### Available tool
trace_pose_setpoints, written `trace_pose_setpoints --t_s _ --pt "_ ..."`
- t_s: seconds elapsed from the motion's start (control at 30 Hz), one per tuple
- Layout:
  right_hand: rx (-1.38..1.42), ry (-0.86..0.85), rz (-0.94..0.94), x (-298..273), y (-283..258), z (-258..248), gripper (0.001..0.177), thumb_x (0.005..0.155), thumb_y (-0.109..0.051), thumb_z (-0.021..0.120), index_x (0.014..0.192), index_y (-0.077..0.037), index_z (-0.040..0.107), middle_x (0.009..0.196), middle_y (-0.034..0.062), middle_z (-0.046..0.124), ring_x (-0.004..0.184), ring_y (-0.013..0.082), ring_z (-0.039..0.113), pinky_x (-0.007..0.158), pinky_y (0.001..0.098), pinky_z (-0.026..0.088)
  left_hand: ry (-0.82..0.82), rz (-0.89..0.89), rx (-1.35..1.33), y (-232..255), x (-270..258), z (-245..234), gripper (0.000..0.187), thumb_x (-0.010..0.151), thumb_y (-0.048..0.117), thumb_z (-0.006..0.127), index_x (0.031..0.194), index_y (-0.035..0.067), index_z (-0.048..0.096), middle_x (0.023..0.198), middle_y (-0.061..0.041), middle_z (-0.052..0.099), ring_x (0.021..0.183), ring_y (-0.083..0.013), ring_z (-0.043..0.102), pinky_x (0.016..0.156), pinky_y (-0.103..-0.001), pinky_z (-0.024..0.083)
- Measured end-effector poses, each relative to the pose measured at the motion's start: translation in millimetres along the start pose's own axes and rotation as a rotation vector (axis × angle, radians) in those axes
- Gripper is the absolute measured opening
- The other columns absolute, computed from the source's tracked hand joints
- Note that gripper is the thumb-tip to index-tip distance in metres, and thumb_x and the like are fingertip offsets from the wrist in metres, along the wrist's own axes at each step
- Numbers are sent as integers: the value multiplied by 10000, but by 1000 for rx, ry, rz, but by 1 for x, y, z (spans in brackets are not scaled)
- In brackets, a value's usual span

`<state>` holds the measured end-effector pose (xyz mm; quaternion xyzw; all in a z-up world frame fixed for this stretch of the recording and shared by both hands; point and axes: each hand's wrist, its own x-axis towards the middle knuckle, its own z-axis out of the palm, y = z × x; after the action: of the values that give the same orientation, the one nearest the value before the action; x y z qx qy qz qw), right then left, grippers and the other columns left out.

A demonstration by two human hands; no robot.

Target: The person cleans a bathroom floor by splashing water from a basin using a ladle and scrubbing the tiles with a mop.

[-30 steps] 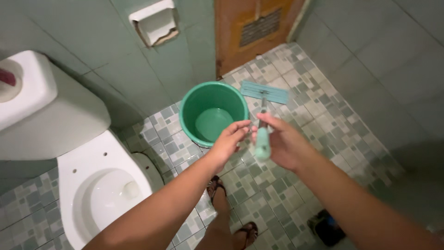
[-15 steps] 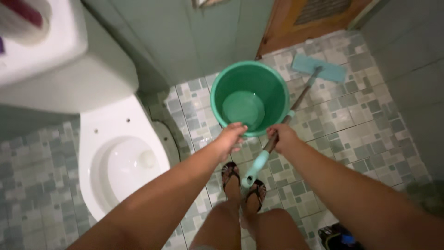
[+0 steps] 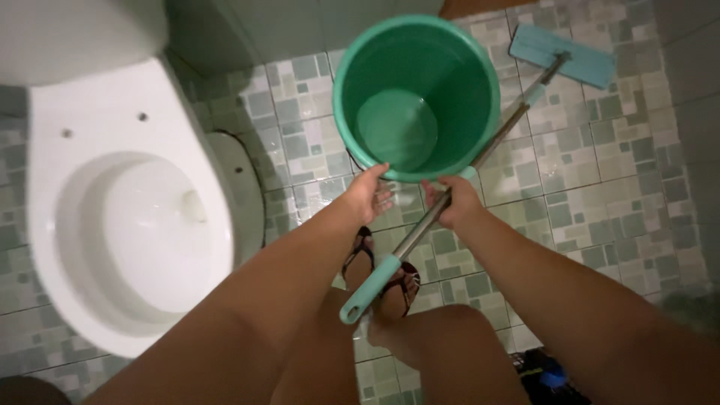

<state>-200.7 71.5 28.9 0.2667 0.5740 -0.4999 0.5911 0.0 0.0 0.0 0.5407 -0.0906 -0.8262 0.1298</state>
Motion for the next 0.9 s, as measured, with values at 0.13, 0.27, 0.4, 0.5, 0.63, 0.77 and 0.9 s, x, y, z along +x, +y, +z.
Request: trace_pose_setpoints --t_s 0.13,0.27,0.4,0.5,0.63,0.77,0.9 --pt "49 -109 -1 39 -8 -27 229 976 -125 582 1176 -36 515 1112 249 760 736 189 625 600 297 554 8 6 -74 -5 31 -2 845 901 442 659 1598 170 267 1675 -161 237 1464 -339 356 1133 -506 380" --pt "102 -233 14 61 -11 -44 128 946 -164 594 1051 -125 531 1057 193 781 744 178 645 588 282 525 -24 80 -127 -1 55 -9 787 882 462 639 1560 186 350 1662 -83 236 1436 -305 370 1140 -514 327" --pt "111 -272 100 79 -8 -46 143 976 -227 640 1029 -105 586 900 89 686 753 185 671 572 271 505 -14 79 -236 2 63 -16 688 906 416 650 1503 161 421 1585 -134 338 1401 -292 446 1146 -527 374" --pt "75 -170 63 83 -7 -52 126 985 -175 627 1020 -70 566 893 113 670 743 188 658 552 235 489 5 84 -122 -5 62 -24 601 923 426 638 1427 150 462 1491 -153 474 1291 -271 543 1105 -487 440" --pt "1 -182 38 95 4 -79 115 973 -12 599 1059 47 552 919 162 641 743 178 621 549 204 505 48 77 -145 -35 46 -50 576 912 416 626 1401 139 500 1436 -129 491 1180 -257 552 1048 -472 466" --pt "-112 -314 11 82 31 -92 161 970 4 633 1073 101 554 913 147 611 702 168 583 570 247 543 60 48 -140 -66 16 -75 600 903 481 623 1373 122 521 1401 -147 537 1162 -289 573 1015 -459 431" --pt "-224 -151 14 37 70 -100 139 941 -2 575 1074 25 541 933 139 634 785 220 643 657 288 581 211 48 -197 -88 -25 -88 598 934 412 662 1427 173 425 1407 -99 439 1242 -266 458 1090 -515 419"
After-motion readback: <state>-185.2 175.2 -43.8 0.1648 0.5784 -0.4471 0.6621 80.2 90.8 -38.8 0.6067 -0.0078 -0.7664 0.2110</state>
